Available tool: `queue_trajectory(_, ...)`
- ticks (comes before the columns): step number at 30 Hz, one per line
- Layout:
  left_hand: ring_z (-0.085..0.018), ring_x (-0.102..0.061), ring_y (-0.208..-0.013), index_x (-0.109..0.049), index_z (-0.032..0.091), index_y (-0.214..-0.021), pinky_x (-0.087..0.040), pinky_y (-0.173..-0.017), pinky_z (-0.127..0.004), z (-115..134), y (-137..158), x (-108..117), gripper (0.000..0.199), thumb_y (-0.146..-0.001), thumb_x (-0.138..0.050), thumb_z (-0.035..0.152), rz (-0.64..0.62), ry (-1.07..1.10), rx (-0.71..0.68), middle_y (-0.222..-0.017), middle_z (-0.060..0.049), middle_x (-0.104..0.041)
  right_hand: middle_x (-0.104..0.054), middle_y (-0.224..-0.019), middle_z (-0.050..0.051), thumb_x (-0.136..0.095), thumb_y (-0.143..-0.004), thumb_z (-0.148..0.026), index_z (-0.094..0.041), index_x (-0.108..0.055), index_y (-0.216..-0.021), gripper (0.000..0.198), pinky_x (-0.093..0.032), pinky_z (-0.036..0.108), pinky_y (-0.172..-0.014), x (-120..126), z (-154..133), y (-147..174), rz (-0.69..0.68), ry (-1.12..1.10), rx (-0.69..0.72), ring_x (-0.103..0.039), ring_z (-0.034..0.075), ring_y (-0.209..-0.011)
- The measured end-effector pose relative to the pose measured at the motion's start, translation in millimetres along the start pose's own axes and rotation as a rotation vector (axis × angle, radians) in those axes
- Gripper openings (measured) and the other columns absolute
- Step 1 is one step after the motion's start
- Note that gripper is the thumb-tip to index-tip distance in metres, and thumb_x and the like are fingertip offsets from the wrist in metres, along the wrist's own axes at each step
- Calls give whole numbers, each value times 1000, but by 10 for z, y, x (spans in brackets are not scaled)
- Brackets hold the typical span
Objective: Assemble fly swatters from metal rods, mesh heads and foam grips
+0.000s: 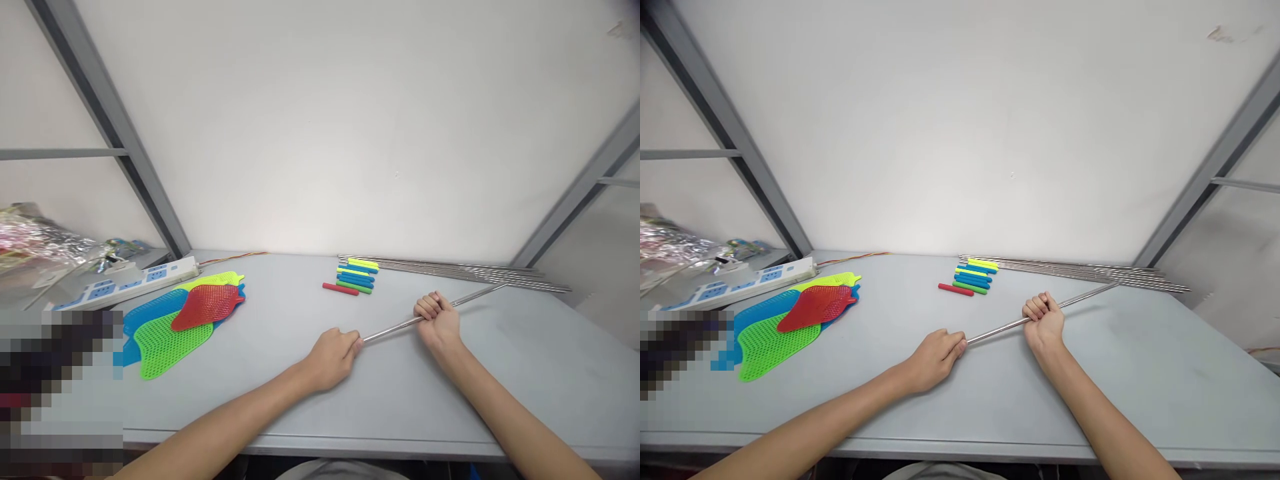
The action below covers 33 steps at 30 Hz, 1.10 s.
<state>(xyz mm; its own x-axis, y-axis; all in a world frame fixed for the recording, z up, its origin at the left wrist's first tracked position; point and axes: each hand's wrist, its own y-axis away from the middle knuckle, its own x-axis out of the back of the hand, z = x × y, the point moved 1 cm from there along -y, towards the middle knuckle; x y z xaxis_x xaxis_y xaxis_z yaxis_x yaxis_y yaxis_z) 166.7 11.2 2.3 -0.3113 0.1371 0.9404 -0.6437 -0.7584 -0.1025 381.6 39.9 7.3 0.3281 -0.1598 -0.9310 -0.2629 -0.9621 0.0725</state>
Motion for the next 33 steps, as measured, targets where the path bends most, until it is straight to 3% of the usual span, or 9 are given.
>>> queue_trajectory(15, -12, -38, -55, -39, 19, -66, -31, -55, -23, -2, 3, -12, 37, -84, -11, 34, 2, -31, -7, -56, 0, -44, -14, -42, -9, -36, -74, -14, -17, -27, -54, 22, -22, 14, -29, 20, 161, 73, 33, 109, -9, -20, 2, -31)
queue_trajectory(33, -13, -41, -57, -40, 19, -69, -32, -57, -24, 20, -3, 7, 36, -84, -11, 33, -27, -51, -21, -60, -1, -49, -15, -44, -9, -39, -72, -13, -16, -29, -56, 19, -21, 14, -29, -12, 277, 144, 71, 81, -31, -20, 2, -32)
